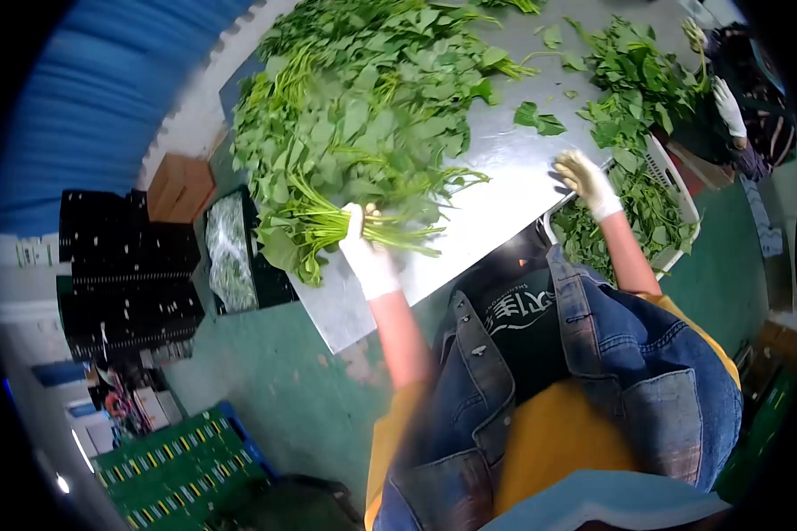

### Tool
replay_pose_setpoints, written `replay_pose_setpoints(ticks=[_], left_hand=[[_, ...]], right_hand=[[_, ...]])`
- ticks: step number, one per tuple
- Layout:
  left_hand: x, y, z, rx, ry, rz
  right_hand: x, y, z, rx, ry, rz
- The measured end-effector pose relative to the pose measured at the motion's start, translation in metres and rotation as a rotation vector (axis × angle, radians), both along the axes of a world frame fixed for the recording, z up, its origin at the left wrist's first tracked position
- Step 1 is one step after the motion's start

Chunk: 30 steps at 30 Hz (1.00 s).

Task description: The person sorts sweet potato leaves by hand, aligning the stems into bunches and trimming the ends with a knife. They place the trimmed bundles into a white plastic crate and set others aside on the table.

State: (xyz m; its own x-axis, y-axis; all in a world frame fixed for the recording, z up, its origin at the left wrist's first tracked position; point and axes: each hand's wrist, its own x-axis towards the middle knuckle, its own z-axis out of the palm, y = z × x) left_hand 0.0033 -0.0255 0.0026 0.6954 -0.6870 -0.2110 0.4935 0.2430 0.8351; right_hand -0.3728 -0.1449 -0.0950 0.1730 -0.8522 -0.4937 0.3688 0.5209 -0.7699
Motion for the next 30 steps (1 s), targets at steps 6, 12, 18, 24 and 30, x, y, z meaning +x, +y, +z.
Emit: replay_pose_setpoints(ticks=[6,12,18,24,30], left_hand=[[0.008,0.027,0.004,-0.035,0.107,0.018],[0.017,0.051,0.003,-0.015,0.023,0.077],[0.011,0.041,0.011,0.032,0.011,0.086],[0.005,0.014,0.008,0.021,0.057,0.059],[-0.002,-0.001,0.014,0.009,0.084,0.004]], right_hand=[[0.169,-0.048,-0.041,-0.805,0.863,0.604],[0.213,-0.063,-0.047,-1.082,1.367,0.783],[0.203,-0.063,-0.034,-1.205,1.344,0.721],[0.157,-0.056,-0.004,-0.451,0.592,0.525],[0.03,-0.034,-0.007,-0.313,0.185,0.2]])
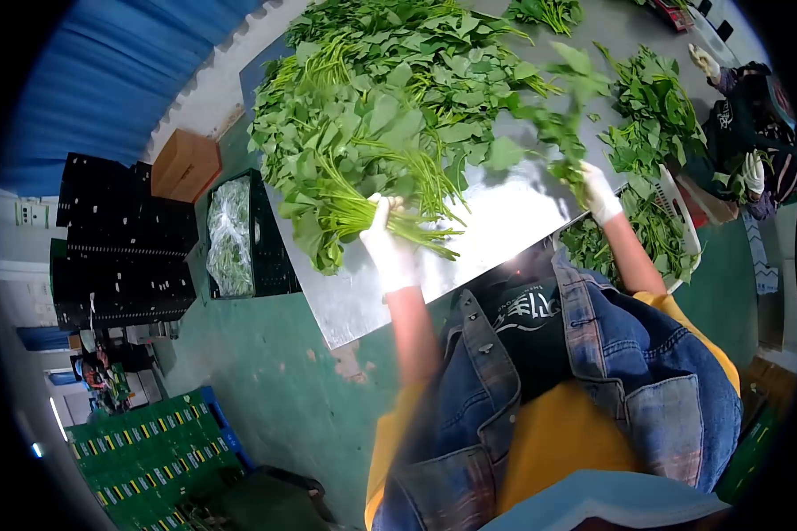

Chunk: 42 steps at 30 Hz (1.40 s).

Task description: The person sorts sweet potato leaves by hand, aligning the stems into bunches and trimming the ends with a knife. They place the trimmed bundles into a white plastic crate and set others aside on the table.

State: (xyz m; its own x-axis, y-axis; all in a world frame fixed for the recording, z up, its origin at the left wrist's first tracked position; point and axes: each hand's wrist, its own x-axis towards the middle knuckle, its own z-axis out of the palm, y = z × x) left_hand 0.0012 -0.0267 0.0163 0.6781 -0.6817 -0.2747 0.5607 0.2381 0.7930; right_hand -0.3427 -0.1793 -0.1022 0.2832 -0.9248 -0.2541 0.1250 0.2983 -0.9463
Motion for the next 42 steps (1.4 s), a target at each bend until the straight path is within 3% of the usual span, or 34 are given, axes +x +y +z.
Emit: replay_pose_setpoints(ticks=[2,3,4,5,8,10,12,13,14,15,16,18,20,21,24,25,27,28,30,32,33,34,36,37,38,40,42], left_hand=[[0.004,0.0,-0.001,-0.024,-0.02,-0.031],[0.01,0.001,-0.009,0.017,-0.126,-0.017],[0.015,0.004,-0.013,0.054,-0.229,-0.004],[0.016,0.004,-0.01,0.028,-0.176,0.01],[0.014,0.006,-0.005,-0.035,-0.04,0.08],[0.023,0.009,-0.017,-0.062,-0.029,0.064],[0.029,0.013,-0.02,-0.084,-0.014,0.051],[0.026,0.015,-0.017,-0.042,-0.013,0.071],[0.022,0.016,-0.014,-0.003,-0.008,0.095],[0.02,0.02,-0.012,-0.021,-0.009,0.065],[0.018,0.023,-0.011,-0.02,-0.012,0.077],[0.016,0.03,-0.008,0.018,-0.004,0.082],[0.017,0.038,-0.007,0.052,-0.043,0.088],[0.018,0.042,-0.009,0.06,-0.054,0.092],[0.02,0.051,-0.012,0.059,-0.057,0.107],[0.022,0.053,-0.015,0.051,-0.06,0.106],[0.027,0.055,-0.019,0.022,-0.048,0.115],[0.029,0.055,-0.017,0.02,-0.047,0.123],[0.031,0.053,-0.014,0.049,-0.031,0.145],[0.035,0.048,-0.019,0.057,-0.058,0.133],[0.033,0.045,-0.018,0.069,-0.07,0.122],[0.032,0.04,-0.017,0.075,-0.08,0.107],[0.031,0.031,-0.024,0.043,-0.061,0.081],[0.028,0.027,-0.019,0.044,-0.044,0.05],[0.024,0.021,-0.015,0.04,-0.026,0.025],[0.015,0.013,-0.011,0.051,-0.014,0.06],[0.01,0.003,-0.013,0.05,-0.008,0.037]], right_hand=[[-0.068,0.024,-0.029,0.129,-0.214,-0.35],[-0.117,0.034,-0.056,0.191,-0.19,-0.415],[-0.158,0.056,-0.089,0.092,-0.274,-0.419],[-0.166,0.076,-0.092,0.084,-0.268,-0.434],[-0.176,0.109,-0.082,0.311,-0.123,-0.398],[-0.131,0.101,-0.077,0.472,-0.062,-0.341],[-0.006,0.081,0.034,0.294,0.136,-0.122],[0.026,0.07,0.002,0.249,-0.081,-0.042],[0.061,0.046,-0.01,0.066,0.184,0.219],[0.108,0.036,-0.021,-0.069,0.061,0.262],[0.147,0.014,-0.114,-0.002,-0.321,0.261],[0.202,0.001,-0.053,-0.431,0.065,0.32],[0.241,-0.017,-0.041,-0.518,0.849,0.479],[0.251,-0.019,-0.037,-0.385,0.878,0.531],[0.266,-0.022,-0.049,-0.43,0.97,0.454],[0.259,-0.029,-0.056,-0.491,0.825,0.455],[0.257,-0.029,-0.031,-0.274,0.64,0.169],[0.248,-0.037,-0.005,-0.397,0.602,0.094],[0.231,-0.053,0.027,-0.382,0.417,-0.088],[0.203,-0.051,0.073,-0.637,0.29,-0.266],[0.189,-0.06,0.076,-0.717,0.429,-0.327],[0.178,-0.065,0.073,-0.705,0.478,-0.293],[0.152,-0.064,0.082,-0.494,0.47,0.012],[0.143,-0.056,0.086,-0.622,0.524,-0.142],[0.136,-0.037,0.113,-0.727,0.318,-0.259],[0.123,-0.025,0.131,-0.672,0.089,-0.453],[0.114,-0.021,0.13,-0.65,0.103,-0.47]])
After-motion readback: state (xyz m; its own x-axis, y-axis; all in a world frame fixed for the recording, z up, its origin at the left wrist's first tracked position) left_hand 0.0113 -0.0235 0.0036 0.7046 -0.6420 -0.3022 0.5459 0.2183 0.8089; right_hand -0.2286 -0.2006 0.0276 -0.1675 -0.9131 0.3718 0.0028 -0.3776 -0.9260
